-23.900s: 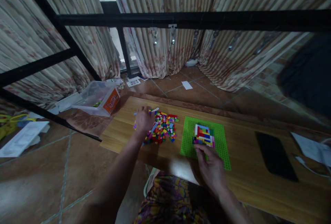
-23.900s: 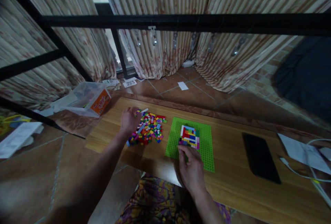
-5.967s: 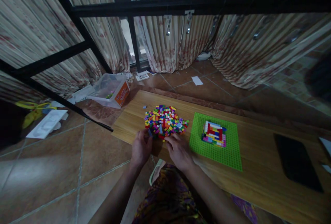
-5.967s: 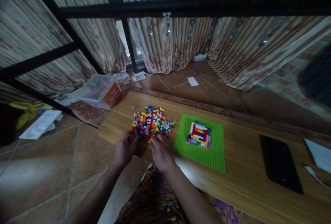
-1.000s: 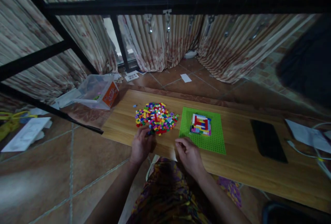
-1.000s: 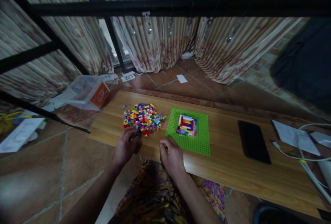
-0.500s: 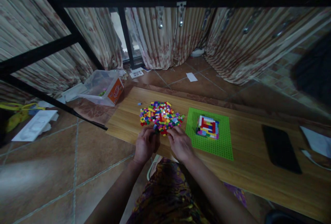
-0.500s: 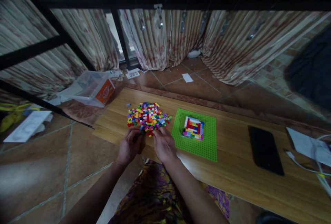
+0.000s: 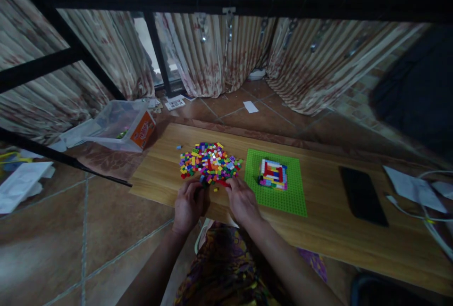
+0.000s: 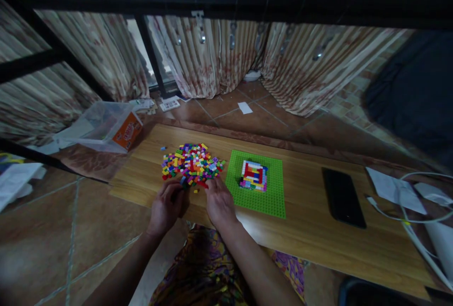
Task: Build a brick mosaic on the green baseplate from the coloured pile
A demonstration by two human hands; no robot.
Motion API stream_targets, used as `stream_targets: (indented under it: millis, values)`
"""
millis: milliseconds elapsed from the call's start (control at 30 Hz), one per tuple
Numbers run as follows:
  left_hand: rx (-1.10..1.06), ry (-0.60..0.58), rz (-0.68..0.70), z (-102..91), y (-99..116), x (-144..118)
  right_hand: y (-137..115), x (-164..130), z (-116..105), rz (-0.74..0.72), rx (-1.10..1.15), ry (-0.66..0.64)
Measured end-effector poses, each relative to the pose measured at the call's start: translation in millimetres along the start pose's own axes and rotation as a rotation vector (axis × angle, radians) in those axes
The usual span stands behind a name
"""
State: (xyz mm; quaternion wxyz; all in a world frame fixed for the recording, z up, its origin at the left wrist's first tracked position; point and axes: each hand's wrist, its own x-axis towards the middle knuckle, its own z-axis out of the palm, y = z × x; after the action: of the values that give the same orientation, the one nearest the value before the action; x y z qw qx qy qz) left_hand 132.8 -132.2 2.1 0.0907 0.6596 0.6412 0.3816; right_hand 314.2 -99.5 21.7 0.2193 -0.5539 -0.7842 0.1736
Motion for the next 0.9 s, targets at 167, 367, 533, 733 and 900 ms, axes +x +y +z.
stream_targets:
  millis: [167, 367, 533, 733, 900]
  values:
    - [0.009, 0.002, 0.025, -0.9, -0.2, 2.2, 5.6, -18.9, -33.5, 0.054, 0.256, 0.213]
    - [0.048, 0.018, 0.044, 1.7, -3.3, 3.9, 64.2, -42.5, -78.6, 0.459, 0.535, 0.585]
    - [0.068, 0.023, 0.062, 4.4, -6.6, 4.4, 109.4, -37.7, -82.4, 0.702, 0.699, 0.686]
    - [0.078, 0.018, 0.079, 2.9, -5.4, 5.2, 111.0, -27.1, -70.2, 0.628, 0.712, 0.653]
    - [0.082, 0.028, 0.068, 2.4, -2.9, 5.3, 114.3, -30.3, -67.7, 0.603, 0.676, 0.631]
